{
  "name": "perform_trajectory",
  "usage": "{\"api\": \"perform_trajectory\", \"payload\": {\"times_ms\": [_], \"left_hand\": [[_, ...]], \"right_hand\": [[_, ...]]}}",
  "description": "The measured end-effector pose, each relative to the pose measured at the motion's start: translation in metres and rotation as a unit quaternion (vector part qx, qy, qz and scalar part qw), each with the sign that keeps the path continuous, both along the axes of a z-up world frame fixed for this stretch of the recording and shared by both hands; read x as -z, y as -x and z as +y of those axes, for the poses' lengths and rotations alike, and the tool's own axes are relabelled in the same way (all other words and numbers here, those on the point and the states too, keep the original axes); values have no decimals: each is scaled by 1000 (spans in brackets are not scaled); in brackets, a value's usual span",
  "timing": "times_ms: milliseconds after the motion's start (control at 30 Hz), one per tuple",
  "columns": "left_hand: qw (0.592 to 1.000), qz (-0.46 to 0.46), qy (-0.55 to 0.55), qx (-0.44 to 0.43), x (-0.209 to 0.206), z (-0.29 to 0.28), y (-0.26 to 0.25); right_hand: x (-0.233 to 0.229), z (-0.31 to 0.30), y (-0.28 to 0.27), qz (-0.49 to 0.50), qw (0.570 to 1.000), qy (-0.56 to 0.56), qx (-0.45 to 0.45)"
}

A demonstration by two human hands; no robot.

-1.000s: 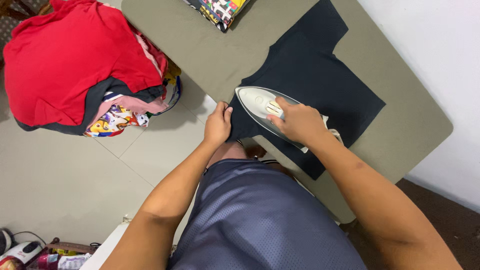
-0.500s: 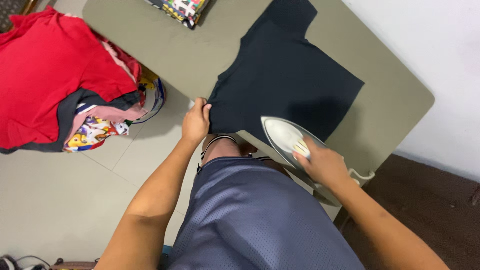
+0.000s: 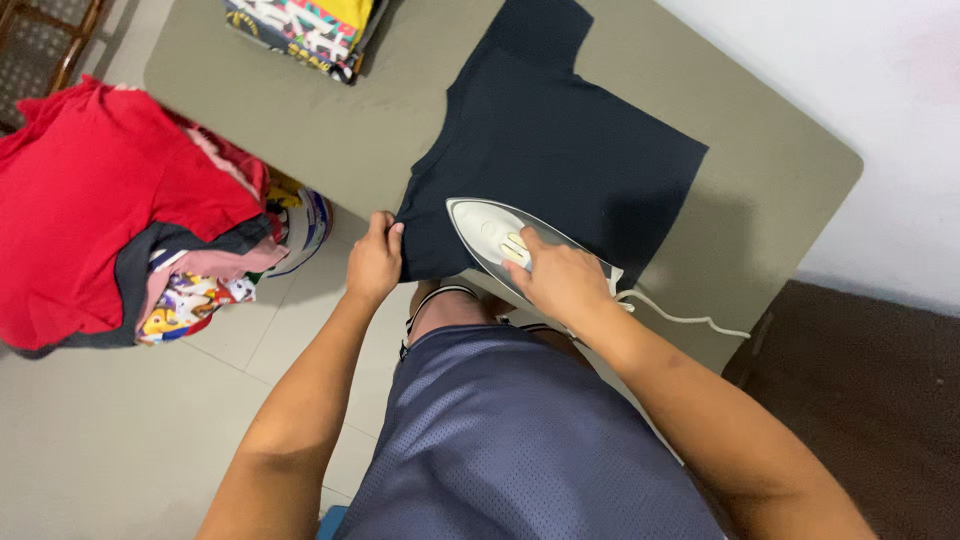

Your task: The person irons a black t-shirt on an ironing board, smoothing the fabric and sleeves before folding it and placing it on a stack. They then pick up a red t-shirt, iron both the front and back sides, and fold it.

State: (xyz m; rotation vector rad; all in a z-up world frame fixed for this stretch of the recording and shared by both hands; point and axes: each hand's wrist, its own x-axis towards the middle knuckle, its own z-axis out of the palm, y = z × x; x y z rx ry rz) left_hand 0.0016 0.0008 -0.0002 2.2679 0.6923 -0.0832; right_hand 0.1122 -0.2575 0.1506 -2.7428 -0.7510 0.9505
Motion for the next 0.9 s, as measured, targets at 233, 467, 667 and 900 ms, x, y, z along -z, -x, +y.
{"api": "perform_trajectory", "payload": {"times_ms": [233,467,667,900], "left_hand": [[999,38,-23,8,-20,-4,-6],[972,-20,-217,86,-53,-16,-24],[934,-147,-242,218,-47,-32,-72],[928,-140,-235,254,-33,-34,-128]], "right_hand": [[-9,-78,16,31,998,44,26],[1,-167,64,12,983,56,175],[-9,-204,69,80,910,58,402],[1,-266,40,-24,779,-155,608]]}}
